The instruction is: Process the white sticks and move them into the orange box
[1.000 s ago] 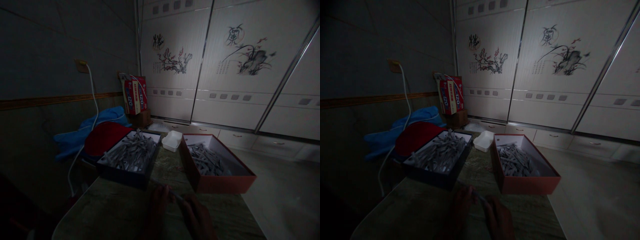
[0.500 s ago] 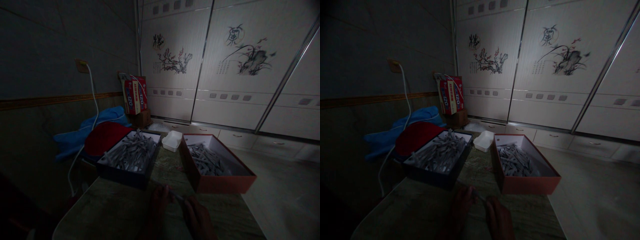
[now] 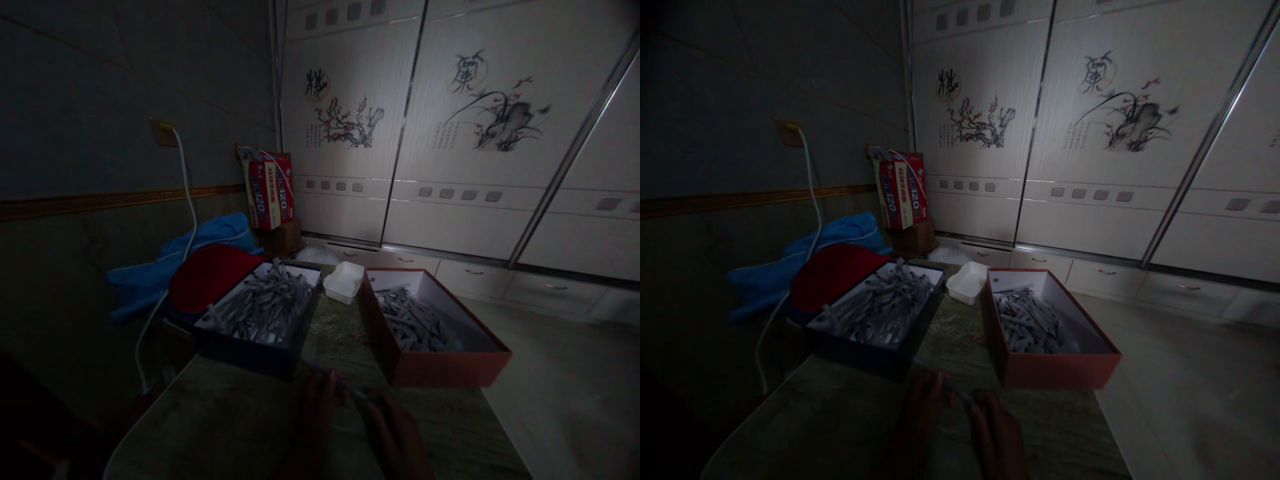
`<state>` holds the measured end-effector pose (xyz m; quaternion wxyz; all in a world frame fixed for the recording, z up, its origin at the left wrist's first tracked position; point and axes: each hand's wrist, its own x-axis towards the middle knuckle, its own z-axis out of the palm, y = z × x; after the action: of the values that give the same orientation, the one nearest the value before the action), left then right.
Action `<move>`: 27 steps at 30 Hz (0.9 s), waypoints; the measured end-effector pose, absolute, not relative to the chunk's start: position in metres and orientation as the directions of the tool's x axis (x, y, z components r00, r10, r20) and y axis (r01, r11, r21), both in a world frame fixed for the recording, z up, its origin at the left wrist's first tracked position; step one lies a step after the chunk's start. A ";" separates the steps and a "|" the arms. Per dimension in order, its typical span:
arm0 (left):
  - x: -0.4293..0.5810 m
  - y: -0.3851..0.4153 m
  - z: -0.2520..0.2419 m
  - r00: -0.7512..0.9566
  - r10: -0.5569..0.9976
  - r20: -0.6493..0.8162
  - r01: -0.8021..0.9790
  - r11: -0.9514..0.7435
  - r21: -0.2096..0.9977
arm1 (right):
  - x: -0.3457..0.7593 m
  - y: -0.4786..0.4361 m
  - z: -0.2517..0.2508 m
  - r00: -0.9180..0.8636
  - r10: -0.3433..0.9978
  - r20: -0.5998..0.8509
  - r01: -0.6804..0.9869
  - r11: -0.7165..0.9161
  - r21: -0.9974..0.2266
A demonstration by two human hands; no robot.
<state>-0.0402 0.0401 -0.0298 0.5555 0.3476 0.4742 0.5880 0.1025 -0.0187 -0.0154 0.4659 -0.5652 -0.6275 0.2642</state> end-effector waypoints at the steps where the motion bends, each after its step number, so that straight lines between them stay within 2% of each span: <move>1: -0.041 0.040 -0.031 -0.152 0.980 -0.131 -0.353 0.070 0.933 | 0.102 -0.019 -0.014 0.097 0.951 0.292 0.450 0.220 -0.866; 6: -0.044 0.037 -0.025 -0.191 0.969 -0.159 -0.465 0.053 0.884 | 0.105 -0.019 -0.013 0.251 0.924 0.288 0.382 0.178 -0.907; 10: -0.044 0.039 -0.020 -0.171 0.969 -0.176 -0.489 0.072 0.869 | 0.114 -0.018 -0.015 0.288 0.923 0.254 0.370 0.138 -0.919; 15: -0.044 0.042 -0.032 -0.145 0.971 -0.190 -0.539 0.084 0.838 | 0.116 -0.018 -0.014 0.251 0.925 0.283 0.320 0.197 -0.927; 20: -0.042 0.043 -0.033 -0.122 0.979 -0.161 -0.538 0.071 0.840 | 0.107 -0.018 -0.009 0.113 0.967 0.229 0.371 0.173 -0.913; 27: -0.043 0.038 -0.025 -0.140 0.976 -0.164 -0.522 0.068 0.850 | 0.122 -0.019 -0.009 0.071 0.976 0.206 0.446 0.153 -0.882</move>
<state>-0.0431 0.0381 -0.0247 0.5974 0.2700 0.4206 0.6271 0.1224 -0.0193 -0.0089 0.4472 -0.5792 -0.6138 0.2963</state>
